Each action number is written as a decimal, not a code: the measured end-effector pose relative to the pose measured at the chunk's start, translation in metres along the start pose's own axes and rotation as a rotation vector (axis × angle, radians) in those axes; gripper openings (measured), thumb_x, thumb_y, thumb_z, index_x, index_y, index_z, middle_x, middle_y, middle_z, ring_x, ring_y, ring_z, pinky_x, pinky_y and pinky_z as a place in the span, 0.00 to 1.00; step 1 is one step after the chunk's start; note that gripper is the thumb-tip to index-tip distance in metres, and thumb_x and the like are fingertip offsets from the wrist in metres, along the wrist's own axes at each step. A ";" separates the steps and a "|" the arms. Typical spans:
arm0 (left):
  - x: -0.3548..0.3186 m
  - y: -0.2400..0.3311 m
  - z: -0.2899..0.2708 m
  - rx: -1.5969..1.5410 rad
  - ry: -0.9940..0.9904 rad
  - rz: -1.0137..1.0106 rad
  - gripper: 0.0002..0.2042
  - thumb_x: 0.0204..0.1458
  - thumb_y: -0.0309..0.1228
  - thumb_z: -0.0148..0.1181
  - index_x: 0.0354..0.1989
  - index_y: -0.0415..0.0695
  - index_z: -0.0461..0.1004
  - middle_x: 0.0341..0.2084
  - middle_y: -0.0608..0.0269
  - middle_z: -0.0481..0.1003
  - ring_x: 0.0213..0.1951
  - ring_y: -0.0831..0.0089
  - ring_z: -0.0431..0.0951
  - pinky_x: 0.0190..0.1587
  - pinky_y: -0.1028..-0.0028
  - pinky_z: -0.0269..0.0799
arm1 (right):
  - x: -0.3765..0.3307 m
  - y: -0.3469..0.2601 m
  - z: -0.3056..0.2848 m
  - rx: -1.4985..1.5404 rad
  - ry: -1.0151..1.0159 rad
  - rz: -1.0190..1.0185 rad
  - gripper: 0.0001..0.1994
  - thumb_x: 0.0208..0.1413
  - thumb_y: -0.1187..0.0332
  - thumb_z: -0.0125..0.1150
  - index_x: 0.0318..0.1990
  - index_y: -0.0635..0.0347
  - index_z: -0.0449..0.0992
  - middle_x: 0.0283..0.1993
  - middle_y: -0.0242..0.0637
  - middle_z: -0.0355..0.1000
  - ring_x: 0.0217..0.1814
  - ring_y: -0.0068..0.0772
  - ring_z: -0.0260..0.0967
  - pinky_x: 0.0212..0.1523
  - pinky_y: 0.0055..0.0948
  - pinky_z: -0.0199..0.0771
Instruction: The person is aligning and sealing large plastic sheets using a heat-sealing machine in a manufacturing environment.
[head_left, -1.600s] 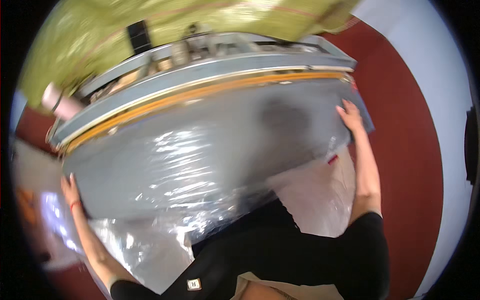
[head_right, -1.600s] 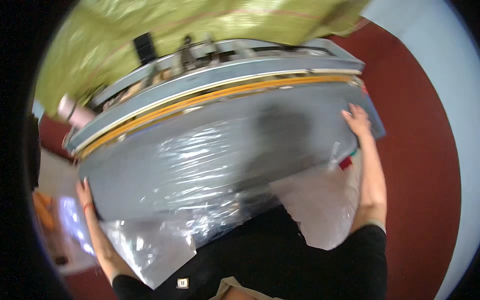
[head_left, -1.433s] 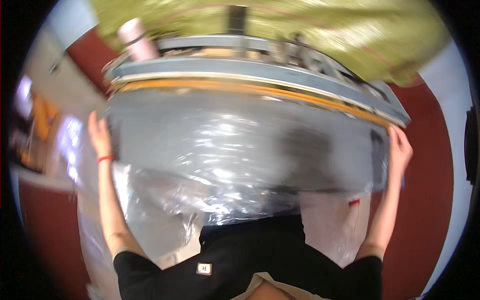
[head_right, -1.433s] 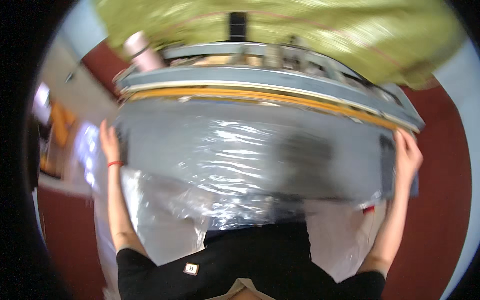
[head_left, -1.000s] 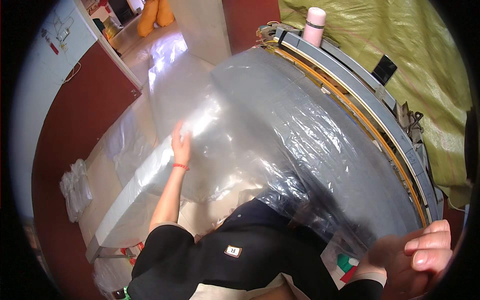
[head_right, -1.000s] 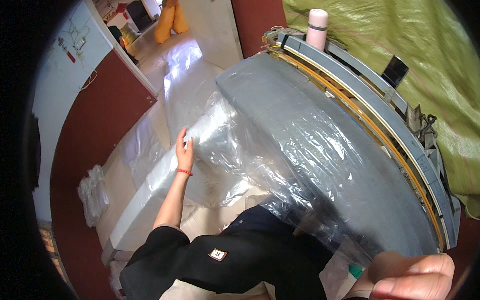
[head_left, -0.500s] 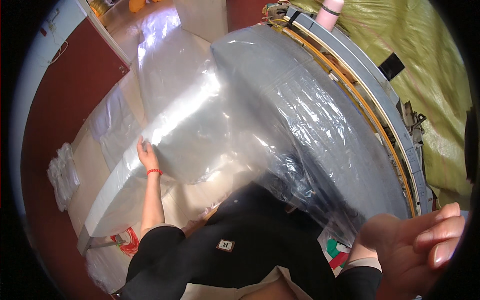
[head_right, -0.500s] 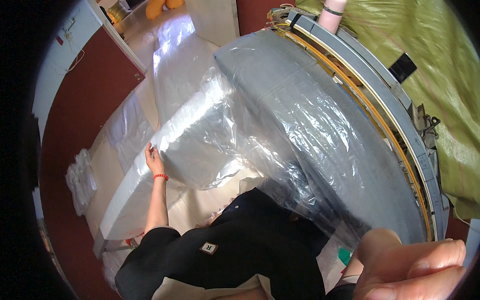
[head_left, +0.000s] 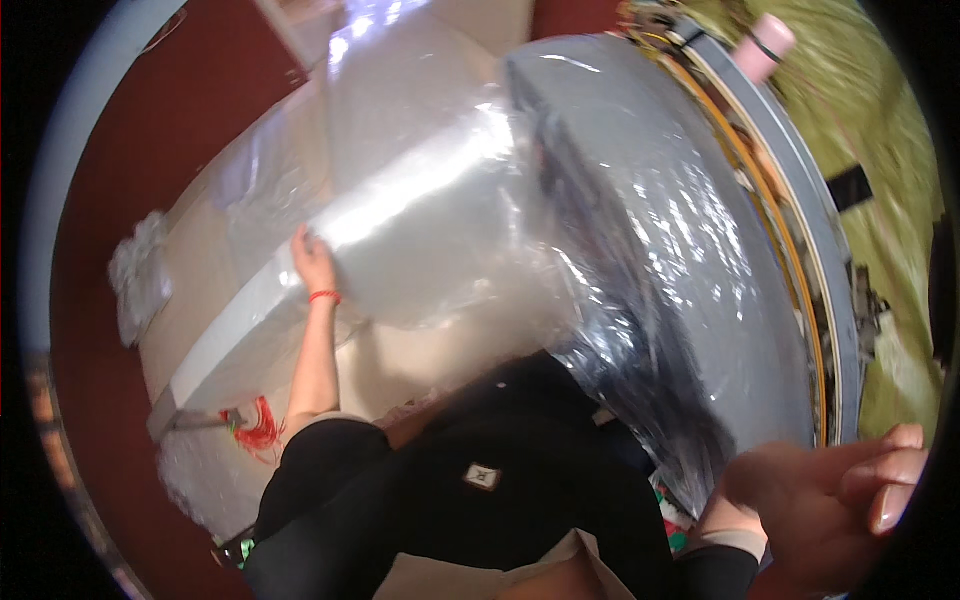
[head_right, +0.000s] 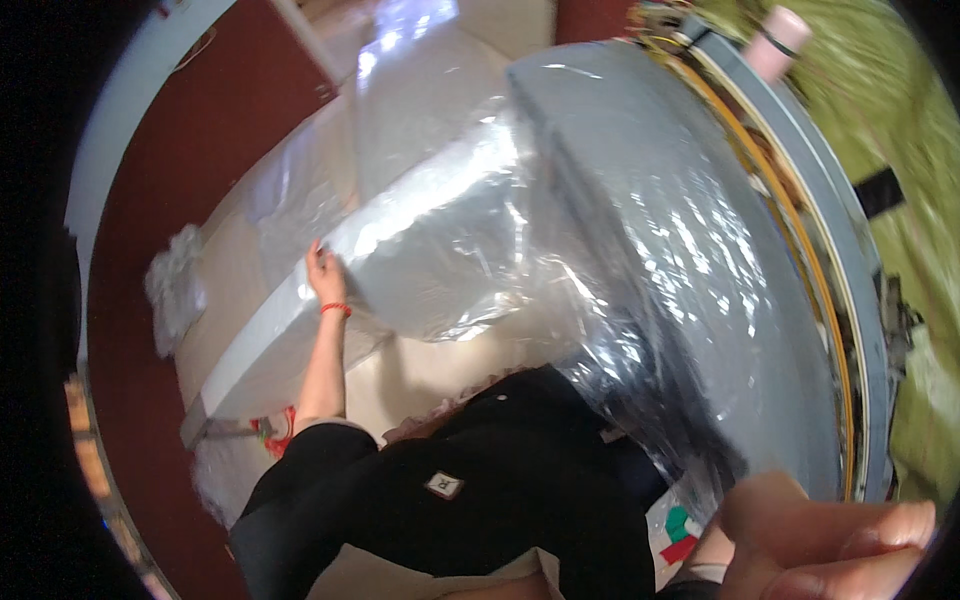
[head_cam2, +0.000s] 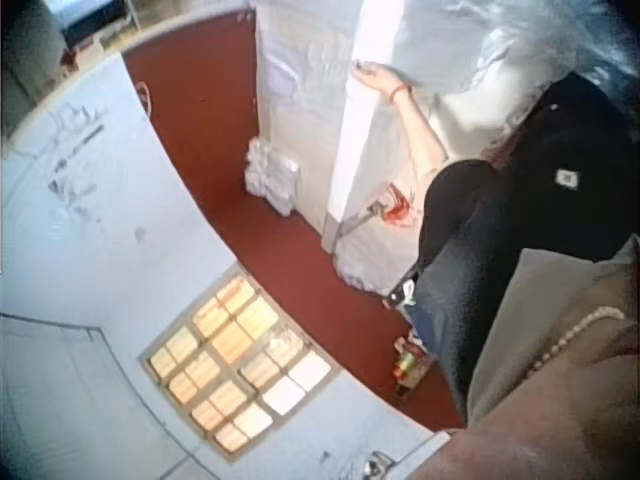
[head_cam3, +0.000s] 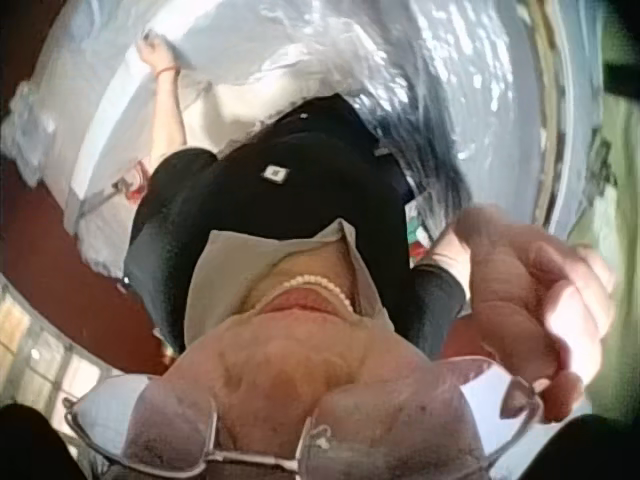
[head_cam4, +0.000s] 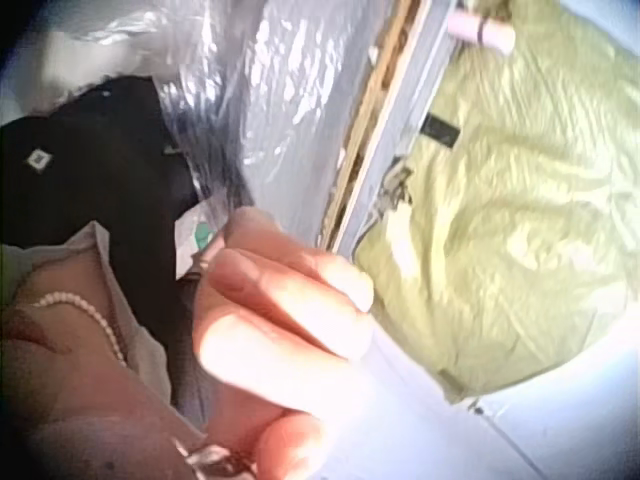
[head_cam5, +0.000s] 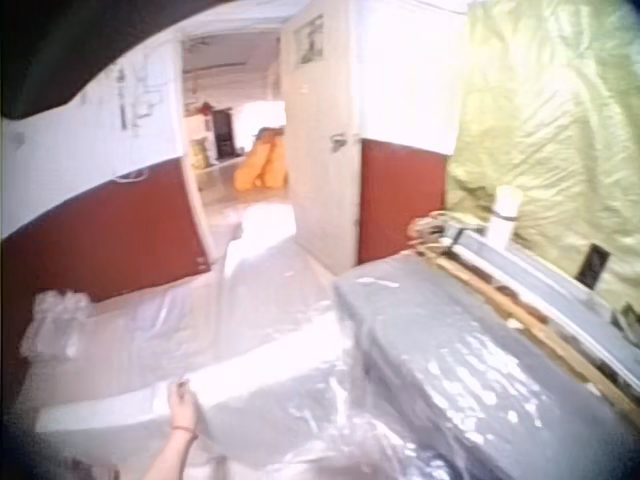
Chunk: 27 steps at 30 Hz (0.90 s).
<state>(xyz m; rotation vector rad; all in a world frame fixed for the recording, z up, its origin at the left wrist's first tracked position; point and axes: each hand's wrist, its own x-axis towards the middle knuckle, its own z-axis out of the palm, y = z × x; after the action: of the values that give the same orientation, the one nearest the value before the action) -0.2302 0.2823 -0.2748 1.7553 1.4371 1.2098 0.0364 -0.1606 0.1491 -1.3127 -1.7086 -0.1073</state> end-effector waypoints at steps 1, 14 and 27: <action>0.006 -0.009 -0.002 0.080 0.032 0.112 0.18 0.45 0.23 0.47 0.47 0.38 0.65 0.46 0.50 0.66 0.50 0.60 0.65 0.53 0.68 0.58 | -0.007 0.000 0.009 0.034 -0.003 -0.019 0.21 0.58 0.48 0.30 0.48 0.49 0.63 0.39 0.37 0.66 0.23 0.30 0.62 0.17 0.25 0.56; -0.004 -0.078 -0.117 0.839 0.186 -0.018 0.09 0.47 0.29 0.48 0.34 0.41 0.73 0.36 0.53 0.72 0.42 0.57 0.69 0.43 0.64 0.65 | -0.056 0.066 0.033 -0.682 0.316 0.421 0.07 0.52 0.80 0.48 0.37 0.73 0.71 0.26 0.44 0.68 0.23 0.25 0.62 0.23 0.17 0.63; 0.091 -0.042 -0.236 0.165 0.752 -0.174 0.12 0.47 0.28 0.50 0.41 0.39 0.68 0.35 0.62 0.72 0.35 0.73 0.70 0.34 0.73 0.67 | -0.106 0.082 0.012 -0.593 0.360 0.645 0.04 0.50 0.78 0.52 0.32 0.67 0.74 0.24 0.34 0.69 0.22 0.17 0.62 0.22 0.15 0.62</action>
<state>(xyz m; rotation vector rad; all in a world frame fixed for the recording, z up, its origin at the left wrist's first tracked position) -0.4586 0.3533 -0.1820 1.2694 2.1026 1.7969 0.0913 -0.1944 0.0317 -2.0756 -0.9104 -0.4667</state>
